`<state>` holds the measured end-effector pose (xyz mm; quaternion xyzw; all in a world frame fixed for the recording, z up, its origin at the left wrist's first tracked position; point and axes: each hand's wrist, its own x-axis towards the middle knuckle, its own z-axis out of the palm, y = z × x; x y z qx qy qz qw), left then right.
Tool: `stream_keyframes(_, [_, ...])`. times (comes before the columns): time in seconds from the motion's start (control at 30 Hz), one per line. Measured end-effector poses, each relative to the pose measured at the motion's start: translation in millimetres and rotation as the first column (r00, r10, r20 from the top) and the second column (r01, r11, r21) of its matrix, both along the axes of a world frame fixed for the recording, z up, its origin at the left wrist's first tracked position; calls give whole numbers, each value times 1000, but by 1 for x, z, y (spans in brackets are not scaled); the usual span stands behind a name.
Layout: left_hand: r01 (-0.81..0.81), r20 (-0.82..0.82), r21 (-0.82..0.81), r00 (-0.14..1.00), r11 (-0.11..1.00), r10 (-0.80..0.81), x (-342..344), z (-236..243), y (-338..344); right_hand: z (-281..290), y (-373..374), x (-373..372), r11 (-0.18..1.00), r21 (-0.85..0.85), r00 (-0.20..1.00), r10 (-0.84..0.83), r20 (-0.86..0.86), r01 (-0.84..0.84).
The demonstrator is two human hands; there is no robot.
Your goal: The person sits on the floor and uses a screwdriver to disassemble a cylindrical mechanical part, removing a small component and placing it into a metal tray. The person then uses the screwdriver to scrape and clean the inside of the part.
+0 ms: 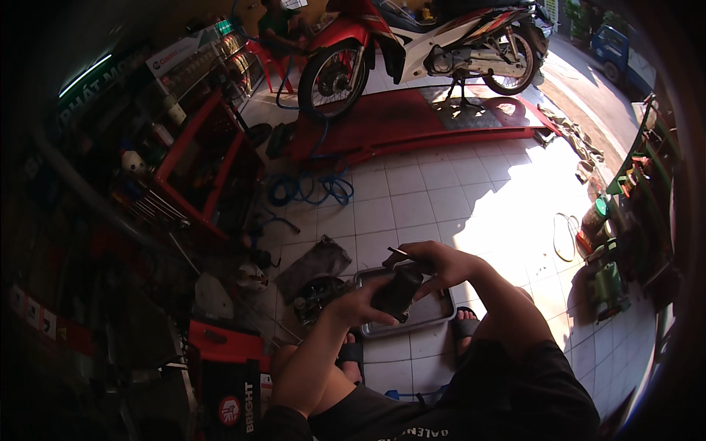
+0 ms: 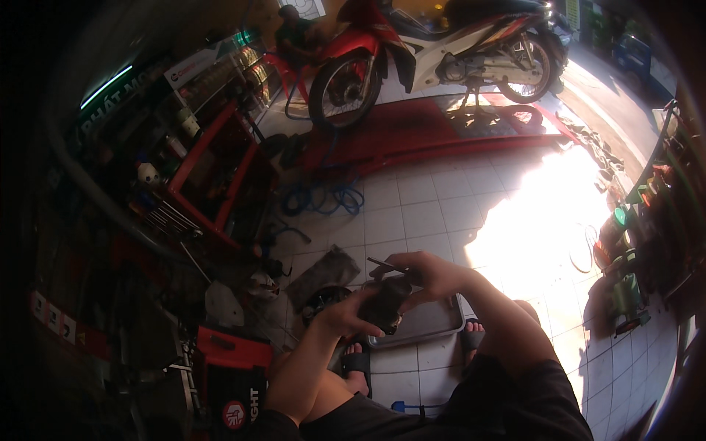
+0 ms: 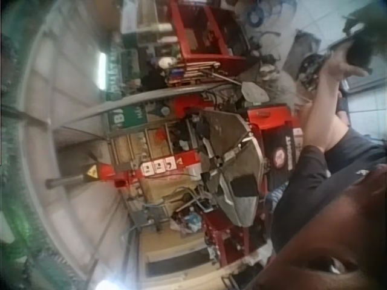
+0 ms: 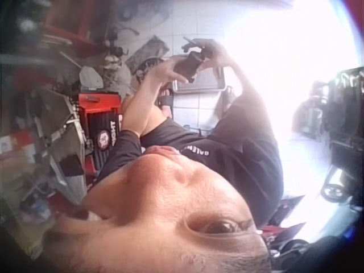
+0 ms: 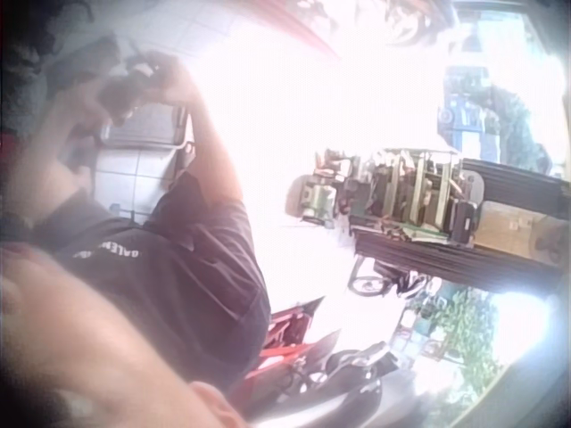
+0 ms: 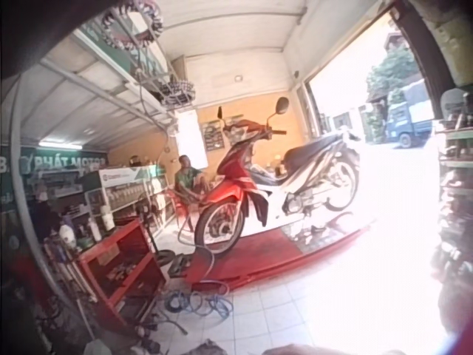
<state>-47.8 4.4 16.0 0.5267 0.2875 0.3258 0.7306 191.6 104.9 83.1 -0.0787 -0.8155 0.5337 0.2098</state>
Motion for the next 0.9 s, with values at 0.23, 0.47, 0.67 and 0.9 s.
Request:
stream_keyframes(0.23, [85, -2, -6, 996, 996, -85, -4, 9, -6, 4, -2, 5, 990, 134, 999, 43, 0, -43])
stream_keyframes(0.47, [87, 397, 30, 913, 996, -92, 8, 19, 3, 21, -26, -5, 962, 68, 953, -248, -176, 263])
stream_keyframes(0.67, [-332, 493, -413, 702, 848, 515, 40, 4, 0, 27, -52, -20, 681, 238, 718, -683, -136, 693])
stream_keyframes(0.9, [-537, 355, -636, 433, 554, 828, 66, -16, 2, 8, -64, -46, 643, 263, 684, -720, -114, 720])
